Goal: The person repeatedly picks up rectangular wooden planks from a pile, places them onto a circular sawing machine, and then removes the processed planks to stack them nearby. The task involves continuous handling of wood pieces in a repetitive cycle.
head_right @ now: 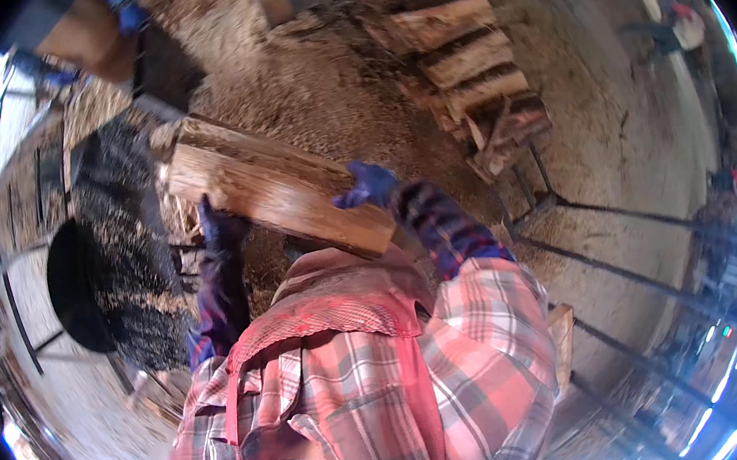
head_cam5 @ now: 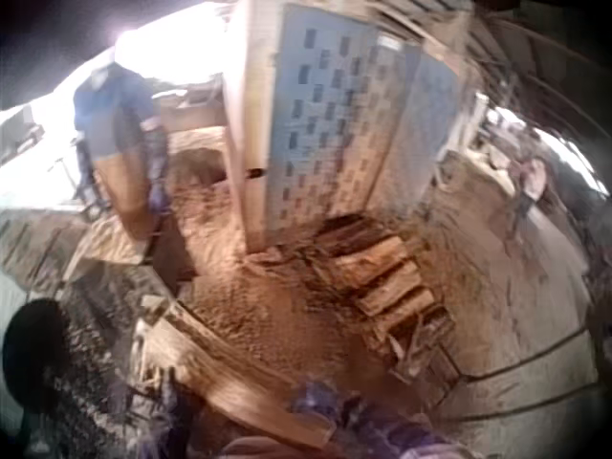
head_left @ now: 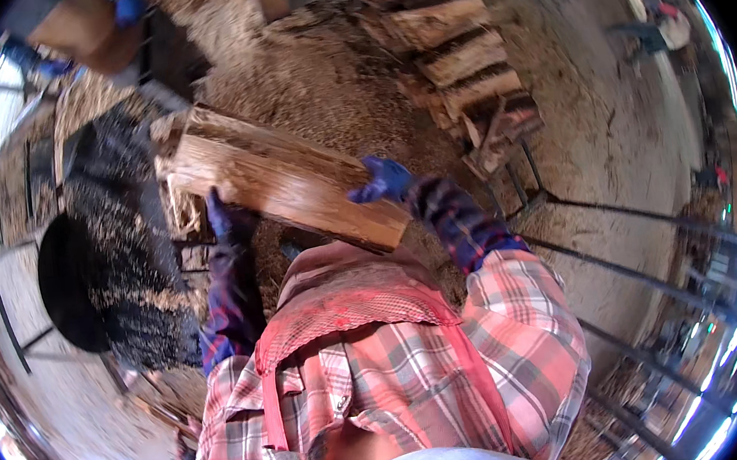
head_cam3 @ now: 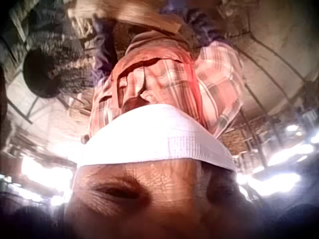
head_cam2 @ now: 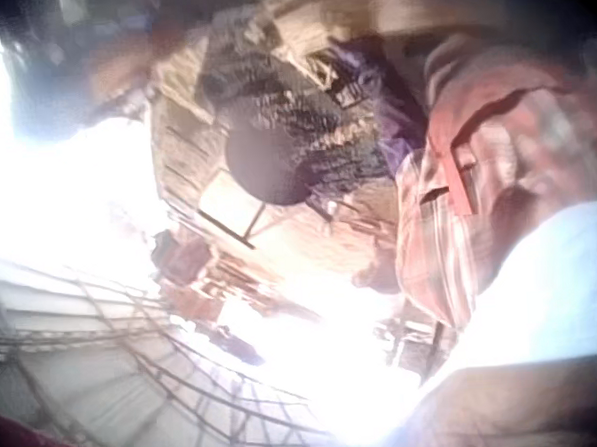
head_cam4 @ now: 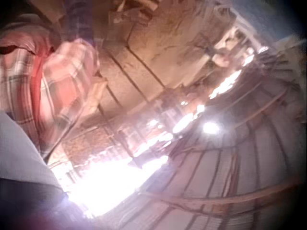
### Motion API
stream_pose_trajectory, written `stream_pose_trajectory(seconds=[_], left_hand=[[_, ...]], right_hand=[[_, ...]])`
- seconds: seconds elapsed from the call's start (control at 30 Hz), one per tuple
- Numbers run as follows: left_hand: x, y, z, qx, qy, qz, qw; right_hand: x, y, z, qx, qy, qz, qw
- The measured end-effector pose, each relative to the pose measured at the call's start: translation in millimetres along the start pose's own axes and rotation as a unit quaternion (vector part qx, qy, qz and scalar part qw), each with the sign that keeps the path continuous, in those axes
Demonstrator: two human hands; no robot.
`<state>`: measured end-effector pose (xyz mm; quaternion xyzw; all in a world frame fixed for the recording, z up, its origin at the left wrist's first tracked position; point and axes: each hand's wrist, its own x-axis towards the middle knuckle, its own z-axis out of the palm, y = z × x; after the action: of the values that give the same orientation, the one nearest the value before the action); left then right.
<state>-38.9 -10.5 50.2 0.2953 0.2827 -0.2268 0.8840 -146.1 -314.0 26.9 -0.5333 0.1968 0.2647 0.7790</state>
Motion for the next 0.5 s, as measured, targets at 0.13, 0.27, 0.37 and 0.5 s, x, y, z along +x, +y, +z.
stream_pose_trajectory(seconds=[0.13, 0.27, 0.37, 0.5], left_hand=[[37.8, -110.9, 124.2, 0.042, -0.214, -0.099, 0.971], [49.6, -163.0, 256.5, 0.264, -0.326, -0.045, 0.907], [33.7, -186.1, 280.8, 0.356, -0.335, 0.1, 0.867], [28.4, -173.2, 155.0, 0.586, -0.3, 0.146, 0.738]], right_hand=[[-89.4, 91.2, -124.1, 0.046, 0.078, -0.24, 0.967], [-150.9, 19.3, -146.4, 0.192, 0.217, -0.209, 0.934], [-154.7, -15.7, -196.6, 0.111, 0.39, -0.234, 0.884], [-101.6, 18.2, -254.1, -0.018, 0.56, -0.176, 0.809]])
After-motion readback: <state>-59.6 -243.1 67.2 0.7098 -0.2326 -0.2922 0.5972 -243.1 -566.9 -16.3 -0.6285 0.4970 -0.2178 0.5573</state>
